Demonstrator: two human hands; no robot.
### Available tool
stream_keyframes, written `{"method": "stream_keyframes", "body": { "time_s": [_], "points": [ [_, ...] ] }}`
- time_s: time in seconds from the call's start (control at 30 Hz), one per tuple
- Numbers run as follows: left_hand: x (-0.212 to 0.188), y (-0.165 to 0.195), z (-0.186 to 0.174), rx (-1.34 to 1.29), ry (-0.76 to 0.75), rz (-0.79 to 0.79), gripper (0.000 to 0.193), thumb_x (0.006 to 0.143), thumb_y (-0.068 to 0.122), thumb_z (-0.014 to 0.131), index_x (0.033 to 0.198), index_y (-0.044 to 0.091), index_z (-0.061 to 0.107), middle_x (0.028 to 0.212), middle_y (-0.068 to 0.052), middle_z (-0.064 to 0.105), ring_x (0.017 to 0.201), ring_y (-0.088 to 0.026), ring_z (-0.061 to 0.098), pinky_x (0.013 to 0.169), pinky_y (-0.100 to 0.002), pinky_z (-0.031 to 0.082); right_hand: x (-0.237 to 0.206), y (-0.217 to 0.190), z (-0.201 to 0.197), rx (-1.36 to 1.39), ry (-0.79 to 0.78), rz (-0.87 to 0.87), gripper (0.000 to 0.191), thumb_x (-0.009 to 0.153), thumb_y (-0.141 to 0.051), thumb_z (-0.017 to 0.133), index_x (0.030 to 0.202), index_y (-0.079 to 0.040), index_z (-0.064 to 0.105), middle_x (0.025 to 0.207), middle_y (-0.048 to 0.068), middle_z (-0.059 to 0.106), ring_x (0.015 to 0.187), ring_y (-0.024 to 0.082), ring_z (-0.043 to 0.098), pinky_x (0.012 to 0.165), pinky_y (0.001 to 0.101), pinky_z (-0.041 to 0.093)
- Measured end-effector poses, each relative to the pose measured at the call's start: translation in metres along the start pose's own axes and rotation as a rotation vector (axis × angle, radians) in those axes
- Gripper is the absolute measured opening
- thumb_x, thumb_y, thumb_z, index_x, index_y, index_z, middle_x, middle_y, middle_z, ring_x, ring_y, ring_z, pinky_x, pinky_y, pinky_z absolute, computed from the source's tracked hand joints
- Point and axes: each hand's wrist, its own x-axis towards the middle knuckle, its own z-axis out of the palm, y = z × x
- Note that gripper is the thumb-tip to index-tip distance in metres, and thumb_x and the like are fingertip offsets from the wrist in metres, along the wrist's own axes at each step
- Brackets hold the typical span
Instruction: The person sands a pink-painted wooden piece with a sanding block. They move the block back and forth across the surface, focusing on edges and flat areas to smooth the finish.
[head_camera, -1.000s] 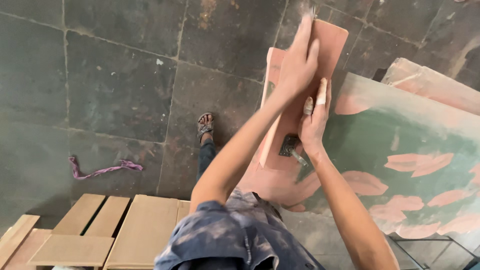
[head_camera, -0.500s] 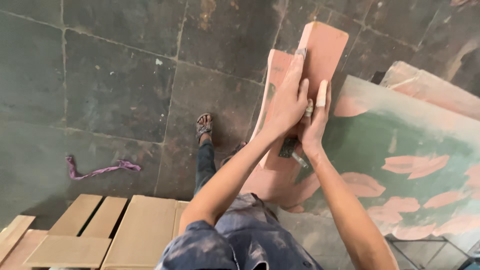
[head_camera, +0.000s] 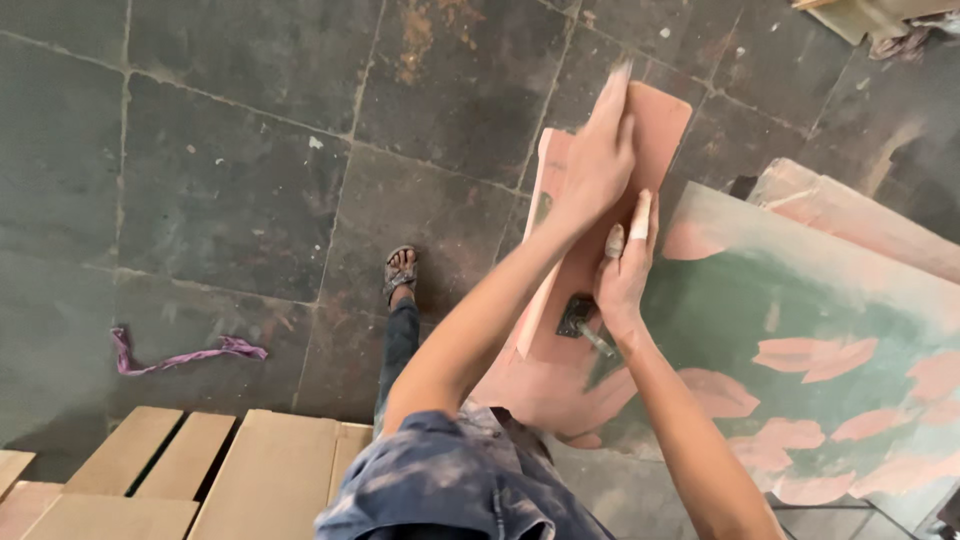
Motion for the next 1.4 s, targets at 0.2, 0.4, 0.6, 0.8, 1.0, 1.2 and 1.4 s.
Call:
{"method": "stream_keyframes", "body": {
  "time_s": [0.2,0.4,0.6,0.8,1.0,1.2,1.4],
  "points": [
    [-0.032,0.009,-0.012,-0.153,-0.025,0.102,0.052,0.11,0.005,0.042,0.161,0.003,0.033,0.168,-0.021,0.037,0.159,-0.037,0.035,0.131,-0.04,0.029,-0.001,-0.001,-0.001,0.021,-0.015,-0.005,0.052,0.118,-0.02,0.039,0.164,0.0,0.026,0.169,0.027,0.027,0.157,0.043,0.032,0.13,0.0459,0.028],
    [0.007,0.031,-0.008,-0.129,0.016,0.022,0.051,0.109,0.006,0.044,0.159,0.006,0.035,0.162,-0.023,0.045,0.15,-0.038,0.045,0.123,-0.04,0.039,-0.001,-0.001,-0.005,0.039,-0.023,-0.001,0.054,0.118,-0.022,0.039,0.164,0.001,0.025,0.17,0.027,0.025,0.158,0.043,0.029,0.131,0.0451,0.028],
    [-0.126,0.0,-0.03,-0.147,-0.026,-0.052,0.055,0.104,-0.003,0.041,0.159,0.005,0.038,0.158,-0.023,0.05,0.149,-0.036,0.047,0.123,-0.039,0.037,-0.002,0.0,-0.007,-0.011,-0.043,-0.012,0.055,0.115,-0.017,0.039,0.163,0.004,0.025,0.17,0.027,0.025,0.159,0.042,0.027,0.131,0.0455,0.025],
    [-0.139,-0.028,-0.021,-0.13,-0.048,-0.001,0.054,0.105,-0.004,0.043,0.159,0.003,0.037,0.162,-0.024,0.045,0.154,-0.037,0.041,0.126,-0.041,0.032,-0.001,0.0,-0.005,0.031,-0.043,-0.001,0.054,0.115,-0.016,0.038,0.163,0.005,0.024,0.17,0.027,0.025,0.158,0.041,0.029,0.131,0.0454,0.025],
    [0.001,0.047,-0.02,-0.061,0.009,-0.104,0.05,0.108,0.006,0.041,0.158,0.009,0.042,0.153,-0.02,0.056,0.141,-0.037,0.056,0.114,-0.04,0.046,-0.005,0.001,-0.006,-0.036,-0.028,-0.011,0.054,0.117,-0.021,0.04,0.163,0.004,0.026,0.169,0.025,0.03,0.158,0.04,0.033,0.133,0.0444,0.027],
    [-0.079,0.056,-0.048,-0.038,-0.063,-0.05,0.053,0.104,0.003,0.045,0.157,0.004,0.038,0.157,-0.025,0.049,0.147,-0.038,0.047,0.12,-0.039,0.037,-0.006,0.0,-0.007,-0.069,-0.048,0.028,0.055,0.116,-0.02,0.038,0.164,0.004,0.024,0.169,0.028,0.025,0.158,0.042,0.028,0.131,0.0458,0.025],
    [-0.044,0.046,-0.032,-0.296,-0.065,-0.061,0.049,0.11,0.004,0.041,0.159,0.001,0.037,0.157,-0.024,0.051,0.148,-0.035,0.051,0.123,-0.036,0.041,-0.006,0.0,-0.007,-0.056,-0.048,-0.021,0.054,0.118,-0.023,0.035,0.166,0.0,0.022,0.17,0.027,0.028,0.159,0.042,0.03,0.133,0.0451,0.025]
  ]
}}
